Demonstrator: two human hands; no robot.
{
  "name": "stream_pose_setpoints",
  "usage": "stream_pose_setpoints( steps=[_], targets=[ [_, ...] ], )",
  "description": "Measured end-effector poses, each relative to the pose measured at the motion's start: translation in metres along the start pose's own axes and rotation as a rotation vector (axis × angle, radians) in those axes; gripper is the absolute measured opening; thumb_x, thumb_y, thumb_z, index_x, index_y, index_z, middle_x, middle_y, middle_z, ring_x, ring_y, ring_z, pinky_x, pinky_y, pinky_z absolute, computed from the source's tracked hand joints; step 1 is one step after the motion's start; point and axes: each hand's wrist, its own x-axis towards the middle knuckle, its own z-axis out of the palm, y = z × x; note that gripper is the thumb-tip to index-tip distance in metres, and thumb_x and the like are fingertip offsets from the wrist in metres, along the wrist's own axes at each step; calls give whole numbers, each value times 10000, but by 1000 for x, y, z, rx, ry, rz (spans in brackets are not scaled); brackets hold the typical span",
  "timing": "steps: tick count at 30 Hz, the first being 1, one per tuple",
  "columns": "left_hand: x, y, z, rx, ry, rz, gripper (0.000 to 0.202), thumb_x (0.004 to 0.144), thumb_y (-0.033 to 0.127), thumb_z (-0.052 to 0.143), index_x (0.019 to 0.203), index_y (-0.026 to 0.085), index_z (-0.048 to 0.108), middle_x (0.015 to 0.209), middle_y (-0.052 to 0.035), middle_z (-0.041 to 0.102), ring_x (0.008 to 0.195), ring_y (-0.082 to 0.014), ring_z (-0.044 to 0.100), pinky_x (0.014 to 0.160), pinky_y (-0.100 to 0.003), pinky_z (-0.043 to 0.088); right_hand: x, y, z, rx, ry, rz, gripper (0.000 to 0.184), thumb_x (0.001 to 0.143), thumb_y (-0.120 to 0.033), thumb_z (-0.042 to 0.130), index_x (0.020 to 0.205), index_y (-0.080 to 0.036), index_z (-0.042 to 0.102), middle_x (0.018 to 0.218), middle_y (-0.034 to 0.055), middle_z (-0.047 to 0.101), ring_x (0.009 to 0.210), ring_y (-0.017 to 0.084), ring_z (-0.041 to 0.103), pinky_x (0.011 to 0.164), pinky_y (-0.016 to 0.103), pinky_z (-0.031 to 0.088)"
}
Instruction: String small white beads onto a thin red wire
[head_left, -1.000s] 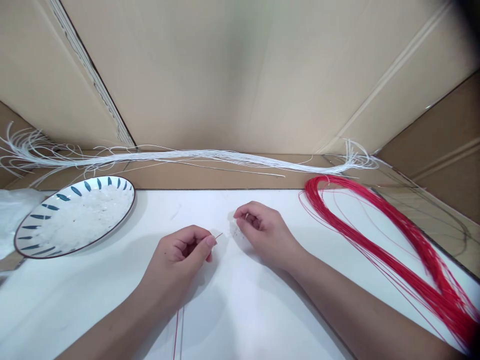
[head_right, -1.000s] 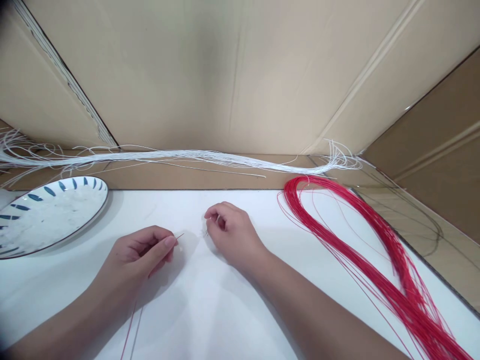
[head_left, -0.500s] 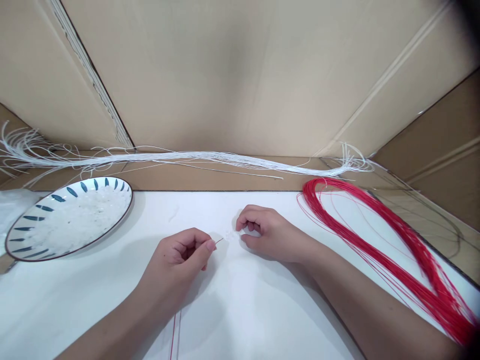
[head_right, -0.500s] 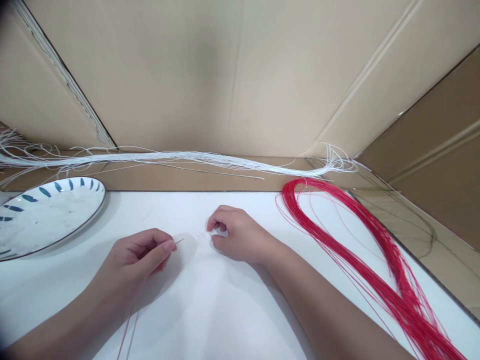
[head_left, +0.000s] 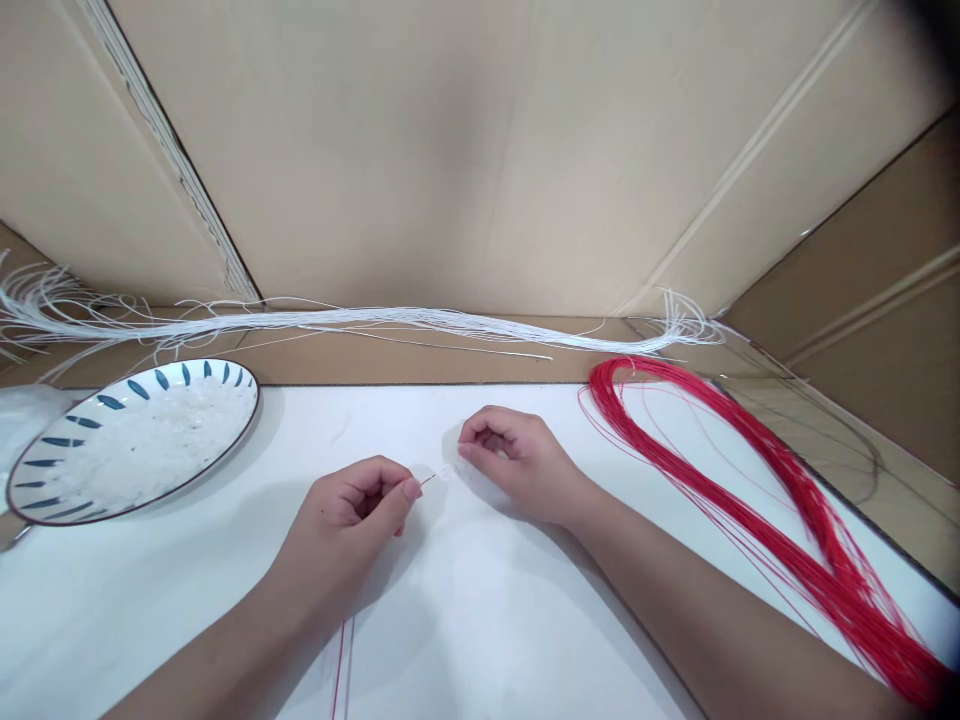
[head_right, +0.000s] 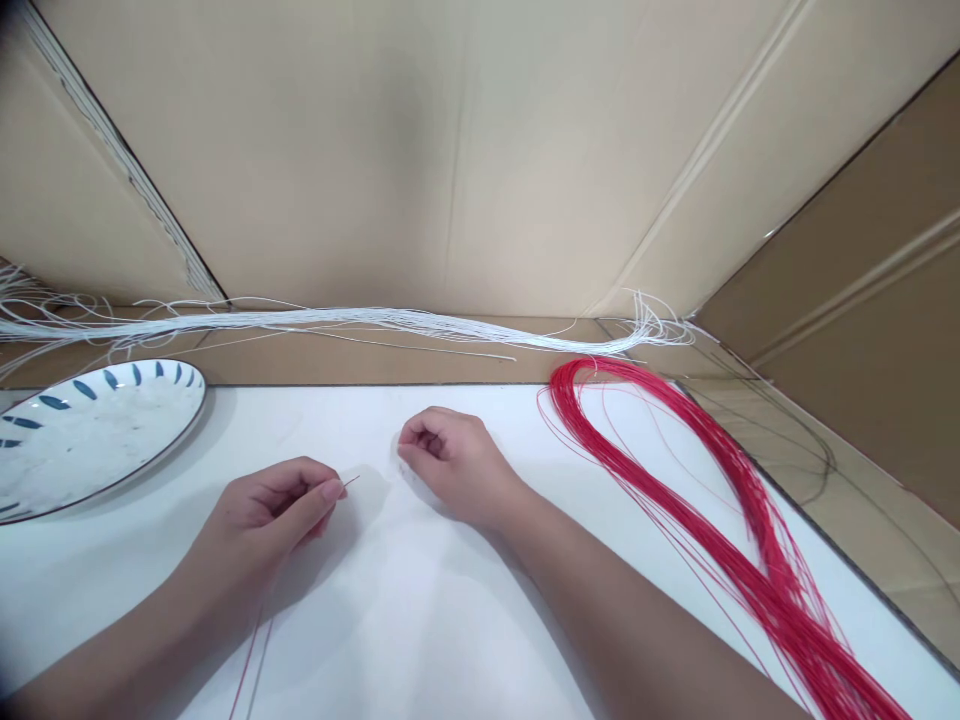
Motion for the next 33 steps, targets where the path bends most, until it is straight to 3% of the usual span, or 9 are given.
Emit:
stream_pose_setpoints(
  steps=[2, 5, 8, 11, 16, 19, 23, 28, 33],
  targets=[
    [-2, 0, 0, 23, 28, 23, 294, 788, 453, 648, 668, 185, 618, 569, 50, 410, 553, -110, 319, 541, -256, 217, -5, -8, 14, 313, 30, 110, 85, 814, -226, 703, 795, -185, 631, 752, -1, 637, 646, 117, 554, 627, 269, 457],
    [-5, -3, -1, 56, 57, 88, 287, 791, 439, 647, 657, 186, 639, 569, 36, 446, 547, -115, 341, 529, -257, 241, -11, -17, 32, 663, -62, 221, 214, 716, -277, 828, 750, -180, 640, 655, -17, 640, 566, 106, 560, 568, 257, 474],
    [-5, -6, -2, 71, 76, 133, 263, 817, 399, 631, 654, 193, 646, 572, 26, 490, 536, -115, 361, 517, -266, 257, -13, -15, 40, 845, -151, 260, 217, 670, -257, 886, 745, -174, 700, 631, -21, 660, 572, 98, 587, 584, 244, 502],
    [-4, -7, -2, 71, 120, 181, 226, 837, 358, 620, 667, 212, 647, 630, 14, 546, 577, -126, 434, 523, -263, 306, -13, -10, 39, 961, -195, 304, 160, 703, -221, 876, 798, -168, 759, 750, 8, 732, 655, 87, 648, 646, 214, 532],
    [-2, -5, 0, 57, 141, 250, 207, 828, 314, 620, 644, 231, 669, 993, -40, 699, 847, -185, 632, 549, -263, 376, -13, -12, 33, 1062, -207, 380, 165, 720, -248, 879, 826, -169, 780, 808, 25, 769, 693, 79, 692, 696, 193, 566],
    [-3, -5, 1, 8, 100, 182, 222, 815, 325, 635, 617, 228, 657, 1030, -55, 737, 962, -228, 661, 577, -267, 422, -13, -14, 32, 1091, -205, 394, 155, 727, -233, 877, 827, -171, 776, 784, 17, 769, 681, 70, 697, 703, 176, 571],
    [-5, -4, 1, -38, 102, 87, 229, 782, 351, 664, 602, 214, 629, 1070, -65, 748, 884, -230, 677, 500, -257, 397, -13, -13, 32, 1096, -205, 398, 124, 750, -208, 859, 835, -168, 777, 784, 18, 772, 680, 64, 702, 696, 152, 566],
    [-5, -2, 1, -24, 103, 66, 224, 764, 352, 653, 592, 210, 628, 1057, -66, 751, 753, -188, 665, 463, -242, 383, -13, -13, 33, 1072, -209, 384, 116, 741, -220, 865, 811, -175, 784, 767, 17, 771, 684, 71, 703, 696, 161, 571],
    [-5, -2, 1, 12, 85, 88, 222, 766, 351, 658, 596, 210, 644, 1064, -74, 756, 807, -212, 682, 449, -235, 382, -13, -13, 34, 1026, -177, 378, 122, 722, -238, 877, 792, -185, 793, 729, 8, 760, 658, 78, 695, 665, 171, 575]
  ],
)
